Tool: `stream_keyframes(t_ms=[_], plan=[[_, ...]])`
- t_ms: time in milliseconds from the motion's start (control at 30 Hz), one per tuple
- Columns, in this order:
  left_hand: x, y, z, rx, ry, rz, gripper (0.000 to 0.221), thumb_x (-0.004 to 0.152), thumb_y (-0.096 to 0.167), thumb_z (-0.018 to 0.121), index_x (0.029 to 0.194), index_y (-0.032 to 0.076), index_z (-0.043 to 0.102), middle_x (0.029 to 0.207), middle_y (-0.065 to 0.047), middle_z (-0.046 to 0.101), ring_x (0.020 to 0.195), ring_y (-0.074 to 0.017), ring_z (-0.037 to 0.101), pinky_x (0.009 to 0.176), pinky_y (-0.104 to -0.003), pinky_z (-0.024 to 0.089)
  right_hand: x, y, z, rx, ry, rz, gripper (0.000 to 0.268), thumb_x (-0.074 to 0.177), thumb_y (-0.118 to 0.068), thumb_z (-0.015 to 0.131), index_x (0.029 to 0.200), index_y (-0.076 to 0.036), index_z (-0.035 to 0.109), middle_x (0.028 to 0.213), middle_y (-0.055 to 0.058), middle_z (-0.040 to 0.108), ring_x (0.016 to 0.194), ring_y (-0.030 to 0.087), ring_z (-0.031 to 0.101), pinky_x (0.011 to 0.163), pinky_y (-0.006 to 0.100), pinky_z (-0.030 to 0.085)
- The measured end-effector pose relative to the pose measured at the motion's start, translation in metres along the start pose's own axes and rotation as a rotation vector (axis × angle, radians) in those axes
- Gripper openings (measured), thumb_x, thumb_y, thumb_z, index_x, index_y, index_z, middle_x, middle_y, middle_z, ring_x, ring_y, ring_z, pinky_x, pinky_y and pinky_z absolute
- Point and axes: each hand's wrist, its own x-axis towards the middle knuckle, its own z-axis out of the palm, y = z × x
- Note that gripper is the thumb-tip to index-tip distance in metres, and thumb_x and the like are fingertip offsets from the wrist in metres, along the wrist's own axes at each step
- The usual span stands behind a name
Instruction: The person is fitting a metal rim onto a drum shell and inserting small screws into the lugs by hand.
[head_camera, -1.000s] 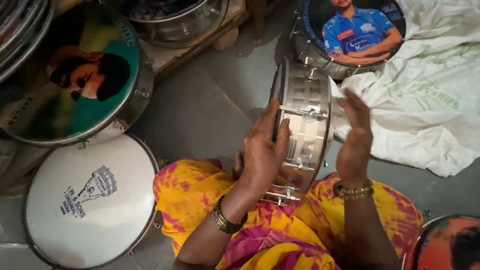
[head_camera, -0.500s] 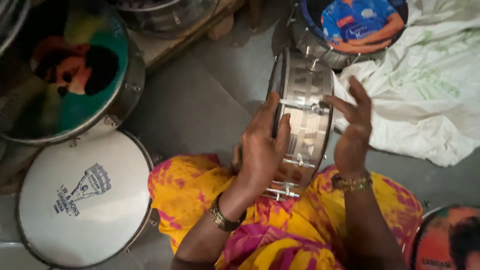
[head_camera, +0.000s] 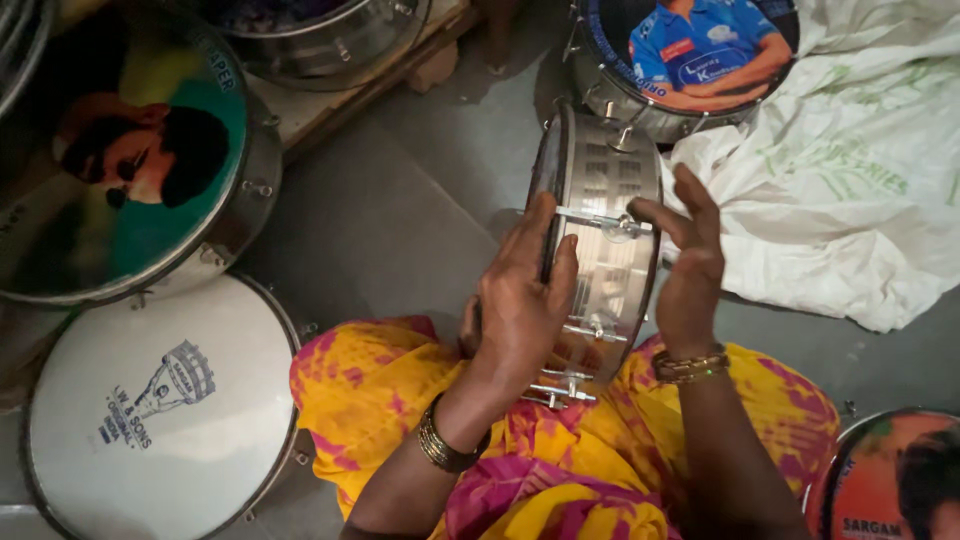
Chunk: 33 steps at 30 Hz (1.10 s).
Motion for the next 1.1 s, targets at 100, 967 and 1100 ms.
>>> stream_keyframes(t_ms=[100,967,1100], plan=[[0.002,-0.001,0.001,0.035,-0.003,0.012,0.041,0.100,0.011,0.065,0.136,-0.007,0.059,0.132,-0.027,0.066,0.123,-0.0402,0.068,0.103,-0.040,0.056,0.002,0.004,-0.001,0.115,0.098,-0.037,0.084,0.110,-0.068,0.021,0.122,-0.001,0.071,0.161,0.011,0.046,0.152,0.027,0.040,0.132,0.045,0.028],[-0.006,0.000,0.011,0.036,-0.032,0.014,0.041,0.102,0.014,0.065,0.138,-0.004,0.060,0.138,-0.024,0.065,0.131,-0.0396,0.064,0.117,-0.050,0.044,0.004,-0.005,-0.006,-0.035,0.031,-0.121,0.069,0.109,-0.056,0.025,0.120,-0.007,0.072,0.155,0.017,0.045,0.147,0.032,0.039,0.123,0.052,0.021],[-0.002,0.002,0.010,0.003,-0.040,-0.026,0.043,0.101,0.016,0.064,0.138,-0.003,0.059,0.138,-0.024,0.064,0.130,-0.0399,0.062,0.111,-0.048,0.051,0.008,-0.015,-0.015,0.114,-0.030,-0.075,0.037,0.109,-0.034,0.058,0.124,-0.001,0.066,0.160,0.019,0.040,0.151,0.031,0.041,0.124,0.046,0.038]])
